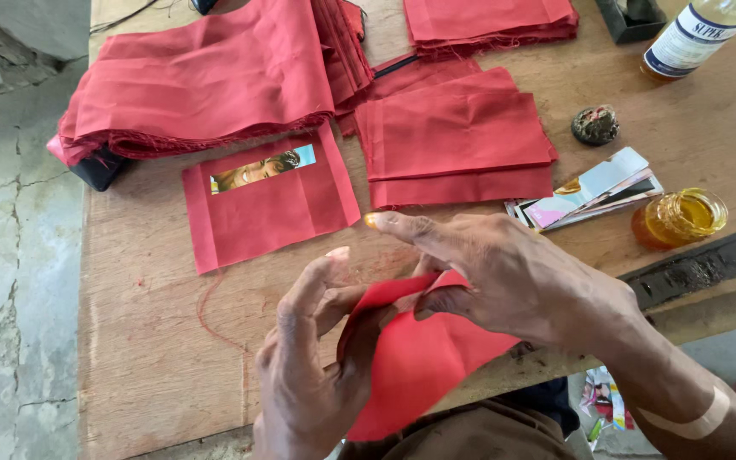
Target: The person applies adhesive from a small jar onto paper linings and then attaches the adhesive-coated strips onto red leather pieces at a workbench.
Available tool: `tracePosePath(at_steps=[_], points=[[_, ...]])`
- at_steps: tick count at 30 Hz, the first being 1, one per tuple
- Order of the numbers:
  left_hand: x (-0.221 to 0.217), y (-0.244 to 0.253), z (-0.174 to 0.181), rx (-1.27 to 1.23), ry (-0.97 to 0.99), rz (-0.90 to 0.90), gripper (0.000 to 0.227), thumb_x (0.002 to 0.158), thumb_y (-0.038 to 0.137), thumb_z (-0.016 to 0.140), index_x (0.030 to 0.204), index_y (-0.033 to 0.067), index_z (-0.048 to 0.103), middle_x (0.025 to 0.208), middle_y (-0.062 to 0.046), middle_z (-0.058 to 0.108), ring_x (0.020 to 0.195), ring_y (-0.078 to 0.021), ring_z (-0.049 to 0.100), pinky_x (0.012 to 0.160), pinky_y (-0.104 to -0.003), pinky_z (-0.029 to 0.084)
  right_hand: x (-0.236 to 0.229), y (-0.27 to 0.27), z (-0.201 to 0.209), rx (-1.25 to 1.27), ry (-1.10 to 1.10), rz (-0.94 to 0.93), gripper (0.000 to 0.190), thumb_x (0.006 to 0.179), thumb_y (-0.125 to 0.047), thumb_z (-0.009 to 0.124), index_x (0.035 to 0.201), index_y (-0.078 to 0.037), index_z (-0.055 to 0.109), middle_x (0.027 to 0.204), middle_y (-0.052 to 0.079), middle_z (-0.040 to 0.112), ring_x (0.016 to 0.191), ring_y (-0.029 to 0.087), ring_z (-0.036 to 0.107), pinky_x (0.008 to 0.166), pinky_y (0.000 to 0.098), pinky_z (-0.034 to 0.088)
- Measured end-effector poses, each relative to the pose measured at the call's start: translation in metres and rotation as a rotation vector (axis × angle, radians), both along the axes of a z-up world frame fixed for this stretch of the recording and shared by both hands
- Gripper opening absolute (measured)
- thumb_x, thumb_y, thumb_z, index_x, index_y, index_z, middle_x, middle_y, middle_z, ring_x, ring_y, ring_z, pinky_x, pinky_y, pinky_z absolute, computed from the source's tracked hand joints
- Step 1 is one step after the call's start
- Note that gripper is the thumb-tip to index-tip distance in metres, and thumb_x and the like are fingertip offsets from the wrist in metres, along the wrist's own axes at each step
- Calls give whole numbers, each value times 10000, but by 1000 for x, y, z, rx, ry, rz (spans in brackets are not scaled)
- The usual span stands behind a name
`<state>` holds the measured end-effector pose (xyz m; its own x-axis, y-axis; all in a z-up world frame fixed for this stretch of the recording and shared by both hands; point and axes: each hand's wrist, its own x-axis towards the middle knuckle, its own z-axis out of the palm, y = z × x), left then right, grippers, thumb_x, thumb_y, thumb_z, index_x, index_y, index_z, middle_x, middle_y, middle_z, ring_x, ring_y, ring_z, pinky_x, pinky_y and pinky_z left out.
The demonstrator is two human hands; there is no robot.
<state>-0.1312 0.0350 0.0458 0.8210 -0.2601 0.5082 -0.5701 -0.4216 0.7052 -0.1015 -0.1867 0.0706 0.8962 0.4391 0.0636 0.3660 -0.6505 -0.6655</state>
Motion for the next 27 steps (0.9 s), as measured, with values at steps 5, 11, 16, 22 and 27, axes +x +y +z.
tracePosePath(at_steps=[5,11,16,22,27], points=[[3,0,24,-12,33,-47,824,808,127,838,1460,-11,353,1182,-173,721,1004,-253,790,855,-338,615,0,8,12,61,-16,1,883,787,-85,780,1567,-169,374,1054,127,771,887,312,767,743,405,609],[8,-3,13,-59,121,-1,699,875,70,804,1456,26,417,1228,-177,744,979,-191,816,756,-283,649,1,19,27,102,-89,29,895,779,-132,757,1577,-155,351,969,126,793,848,289,783,748,389,612],[8,-3,10,-170,154,30,597,893,0,797,1393,16,471,986,-115,818,927,-155,818,790,-277,635,4,22,36,-183,273,-170,975,847,-349,825,1645,-303,266,773,143,756,683,312,751,689,396,583],[18,2,2,-403,34,-52,544,954,-59,779,1387,-27,451,1079,-123,743,965,-164,773,848,-275,655,6,2,21,-11,153,-195,1003,759,-265,816,1603,-223,276,1029,99,791,731,239,803,662,381,628],[21,16,2,-457,35,135,561,907,-70,803,1346,-42,456,1100,-144,651,947,-162,705,792,-255,607,5,-27,-5,-87,153,-310,925,804,-209,769,1611,-251,320,1096,67,802,959,219,780,928,452,586]])
